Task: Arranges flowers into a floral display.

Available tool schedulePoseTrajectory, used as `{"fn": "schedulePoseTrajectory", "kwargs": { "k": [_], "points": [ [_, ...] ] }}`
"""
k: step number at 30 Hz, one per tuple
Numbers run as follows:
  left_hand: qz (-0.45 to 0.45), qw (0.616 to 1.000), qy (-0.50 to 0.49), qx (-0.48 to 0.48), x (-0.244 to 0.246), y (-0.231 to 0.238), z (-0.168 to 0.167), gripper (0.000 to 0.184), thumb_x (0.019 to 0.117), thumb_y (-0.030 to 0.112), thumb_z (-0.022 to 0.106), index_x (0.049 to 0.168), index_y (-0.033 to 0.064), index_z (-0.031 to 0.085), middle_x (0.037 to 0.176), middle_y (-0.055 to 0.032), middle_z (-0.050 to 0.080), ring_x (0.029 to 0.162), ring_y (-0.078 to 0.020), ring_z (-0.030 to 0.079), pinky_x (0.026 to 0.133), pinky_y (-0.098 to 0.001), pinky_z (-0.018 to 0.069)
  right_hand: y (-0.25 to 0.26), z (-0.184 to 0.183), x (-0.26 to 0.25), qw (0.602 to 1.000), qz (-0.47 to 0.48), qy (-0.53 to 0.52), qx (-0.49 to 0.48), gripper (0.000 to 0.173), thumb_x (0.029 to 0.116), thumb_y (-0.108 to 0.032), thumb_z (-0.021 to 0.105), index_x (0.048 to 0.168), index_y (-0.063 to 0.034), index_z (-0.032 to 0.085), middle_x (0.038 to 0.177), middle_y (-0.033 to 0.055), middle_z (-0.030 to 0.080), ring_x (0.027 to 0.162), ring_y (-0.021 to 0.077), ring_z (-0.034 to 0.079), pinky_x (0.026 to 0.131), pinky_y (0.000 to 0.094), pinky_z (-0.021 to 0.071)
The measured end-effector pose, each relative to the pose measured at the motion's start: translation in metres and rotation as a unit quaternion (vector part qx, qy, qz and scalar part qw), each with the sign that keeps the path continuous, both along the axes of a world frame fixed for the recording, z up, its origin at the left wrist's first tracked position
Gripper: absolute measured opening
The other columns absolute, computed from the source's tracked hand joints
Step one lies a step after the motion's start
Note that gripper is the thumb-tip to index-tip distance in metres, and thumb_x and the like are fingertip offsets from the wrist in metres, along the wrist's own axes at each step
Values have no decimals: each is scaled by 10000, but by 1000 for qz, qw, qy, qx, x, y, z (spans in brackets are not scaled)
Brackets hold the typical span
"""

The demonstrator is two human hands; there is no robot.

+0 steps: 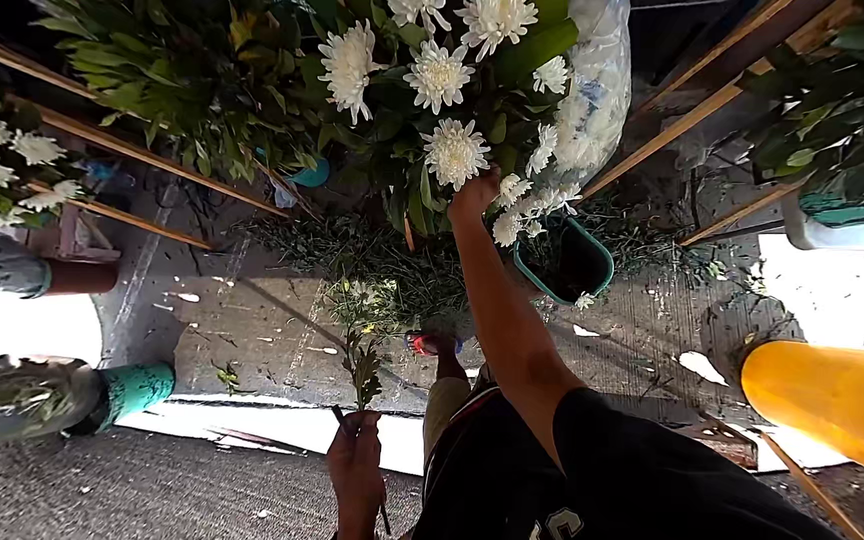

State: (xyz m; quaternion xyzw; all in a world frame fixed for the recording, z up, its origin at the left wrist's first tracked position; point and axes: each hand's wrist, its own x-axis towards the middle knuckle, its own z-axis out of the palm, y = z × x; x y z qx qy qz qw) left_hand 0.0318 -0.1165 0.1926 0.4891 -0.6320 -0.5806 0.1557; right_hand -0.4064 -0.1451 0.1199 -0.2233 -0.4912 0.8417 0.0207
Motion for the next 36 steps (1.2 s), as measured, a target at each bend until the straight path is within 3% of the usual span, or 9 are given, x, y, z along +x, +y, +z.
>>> {"fn": "schedulePoseTrajectory", "kwargs": {
  "k": [7,13,15,20,25,27,29,33,36],
  "points": [
    [23,1000,1,17,2,5,-2,143,1002,89,533,937,65,658,572,65,496,425,-21,399,402,-170,358,8,3,2,1000,9,-13,12,170,934,14,643,1093,22,584,909,123,637,835,177,651,740,360,579],
    [27,1000,8,11,1,5,-4,138,1000,80,534,932,72,653,565,72,487,422,-23,404,405,-175,369,6,1,-2,997,53,-31,50,239,978,-28,613,1208,11,560,1032,150,639,957,202,644,840,387,564],
    [25,1000,10,14,0,7,-5,138,1001,84,535,931,72,654,565,68,493,419,-25,405,402,-180,371,7,5,-2,992,84,-33,85,335,976,-44,626,1294,27,551,1129,186,639,1052,231,634,917,410,547],
    [16,1000,3,21,-6,10,-5,146,998,90,533,914,77,653,553,69,479,413,-27,398,398,-175,362,9,1,-4,992,72,-34,93,256,936,-31,672,1171,14,581,1003,164,644,941,227,654,819,413,571],
    [14,1000,8,18,-4,7,-7,148,998,82,538,911,73,658,557,60,481,414,-33,395,396,-181,358,7,0,-7,990,104,-30,91,334,957,-37,660,1268,30,562,1142,196,640,1081,241,632,931,406,545],
    [18,1000,9,16,-7,8,-7,120,1001,84,545,954,66,654,592,55,505,427,-32,408,401,-174,363,13,5,-7,977,149,-46,143,330,958,-46,666,1264,49,586,1187,221,639,1135,274,615,972,434,520],
    [10,1000,8,2,-8,7,-8,116,987,87,546,1079,62,612,685,39,546,469,-39,445,417,-173,390,14,2,-10,969,182,-53,158,319,964,-60,666,1254,52,593,1195,224,635,1133,274,613,967,438,521],
    [-7,998,-13,-56,-14,3,-4,451,959,95,513,1400,27,451,729,35,510,523,-51,478,453,-199,418,32,0,11,990,136,4,36,302,960,-44,650,1244,36,583,1161,159,652,1082,191,628,940,372,540],
    [-14,995,-17,-99,-24,3,4,406,992,146,498,1369,7,556,736,38,543,546,-46,478,489,-208,422,78,15,73,981,173,-20,90,538,1007,-340,643,1434,-43,503,1391,136,583,1262,206,572,1041,419,491]
  ]
}}
